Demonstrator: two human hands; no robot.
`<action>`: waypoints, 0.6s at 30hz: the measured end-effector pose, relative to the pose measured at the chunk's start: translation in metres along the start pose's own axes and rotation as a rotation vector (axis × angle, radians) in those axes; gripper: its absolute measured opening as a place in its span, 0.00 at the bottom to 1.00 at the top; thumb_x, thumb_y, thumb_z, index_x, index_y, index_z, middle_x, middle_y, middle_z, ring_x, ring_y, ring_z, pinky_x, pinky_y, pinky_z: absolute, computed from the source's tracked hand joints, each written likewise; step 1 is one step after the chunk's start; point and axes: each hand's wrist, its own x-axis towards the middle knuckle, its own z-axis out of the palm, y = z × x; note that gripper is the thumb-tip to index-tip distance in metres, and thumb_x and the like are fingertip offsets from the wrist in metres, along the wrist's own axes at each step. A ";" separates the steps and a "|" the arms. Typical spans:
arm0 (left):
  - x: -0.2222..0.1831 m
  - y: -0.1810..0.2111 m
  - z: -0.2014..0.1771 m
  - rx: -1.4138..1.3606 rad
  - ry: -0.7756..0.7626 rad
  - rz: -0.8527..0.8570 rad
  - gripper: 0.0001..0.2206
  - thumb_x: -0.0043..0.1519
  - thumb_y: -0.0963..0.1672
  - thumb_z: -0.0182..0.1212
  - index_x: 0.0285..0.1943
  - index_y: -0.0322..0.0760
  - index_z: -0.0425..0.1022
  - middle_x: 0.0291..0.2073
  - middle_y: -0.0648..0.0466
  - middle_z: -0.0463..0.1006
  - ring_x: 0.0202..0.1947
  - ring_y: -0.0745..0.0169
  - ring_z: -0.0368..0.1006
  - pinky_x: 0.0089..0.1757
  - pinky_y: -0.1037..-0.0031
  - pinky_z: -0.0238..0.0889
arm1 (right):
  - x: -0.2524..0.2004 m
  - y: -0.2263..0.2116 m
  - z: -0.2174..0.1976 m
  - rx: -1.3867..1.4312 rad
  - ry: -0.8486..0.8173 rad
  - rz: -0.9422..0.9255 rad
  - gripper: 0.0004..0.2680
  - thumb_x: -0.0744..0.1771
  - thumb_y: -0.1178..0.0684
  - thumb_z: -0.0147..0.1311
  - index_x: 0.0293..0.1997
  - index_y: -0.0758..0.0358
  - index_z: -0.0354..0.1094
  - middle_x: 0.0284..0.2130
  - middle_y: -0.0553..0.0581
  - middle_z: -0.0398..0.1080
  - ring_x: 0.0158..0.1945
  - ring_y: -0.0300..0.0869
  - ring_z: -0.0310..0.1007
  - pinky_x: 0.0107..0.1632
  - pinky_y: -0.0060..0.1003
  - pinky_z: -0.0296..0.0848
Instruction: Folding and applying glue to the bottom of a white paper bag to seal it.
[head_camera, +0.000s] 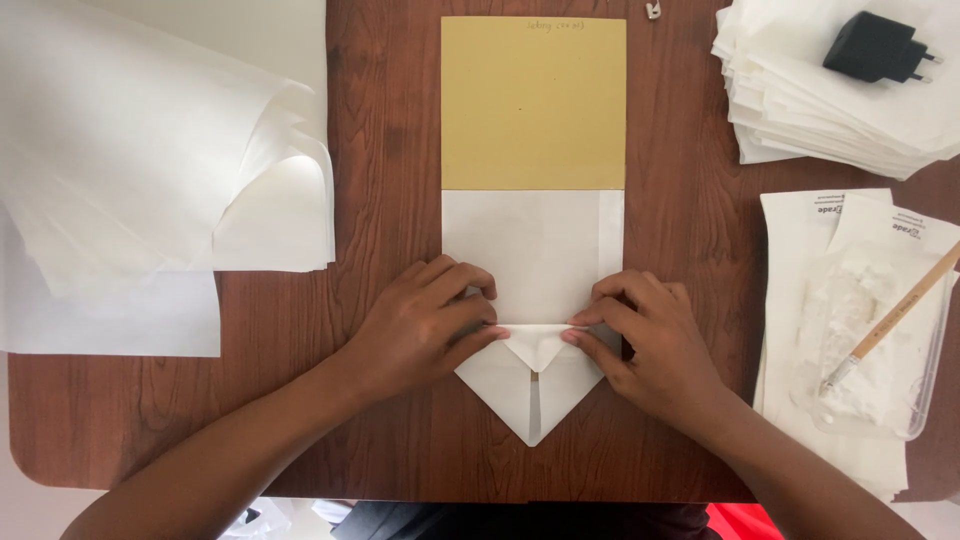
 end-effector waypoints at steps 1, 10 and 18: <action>0.001 0.000 -0.001 -0.033 -0.006 -0.029 0.05 0.60 0.42 0.70 0.33 0.37 0.79 0.39 0.52 0.78 0.34 0.55 0.74 0.32 0.68 0.67 | 0.000 0.000 0.000 -0.006 0.007 0.002 0.02 0.64 0.53 0.66 0.36 0.54 0.78 0.35 0.48 0.73 0.40 0.44 0.74 0.46 0.42 0.65; 0.002 -0.007 -0.005 -0.043 0.012 -0.003 0.12 0.60 0.40 0.69 0.26 0.36 0.71 0.33 0.51 0.78 0.26 0.56 0.74 0.27 0.71 0.66 | -0.006 -0.004 -0.010 -0.062 0.214 -0.050 0.06 0.66 0.53 0.60 0.47 0.53 0.77 0.39 0.48 0.71 0.40 0.44 0.76 0.43 0.39 0.69; 0.006 -0.001 -0.021 -0.041 0.057 0.159 0.08 0.71 0.40 0.49 0.36 0.33 0.65 0.37 0.50 0.70 0.26 0.60 0.64 0.28 0.74 0.59 | -0.078 0.018 -0.085 0.048 0.839 -0.100 0.14 0.70 0.52 0.43 0.32 0.76 0.67 0.39 0.74 0.67 0.37 0.54 0.67 0.44 0.41 0.64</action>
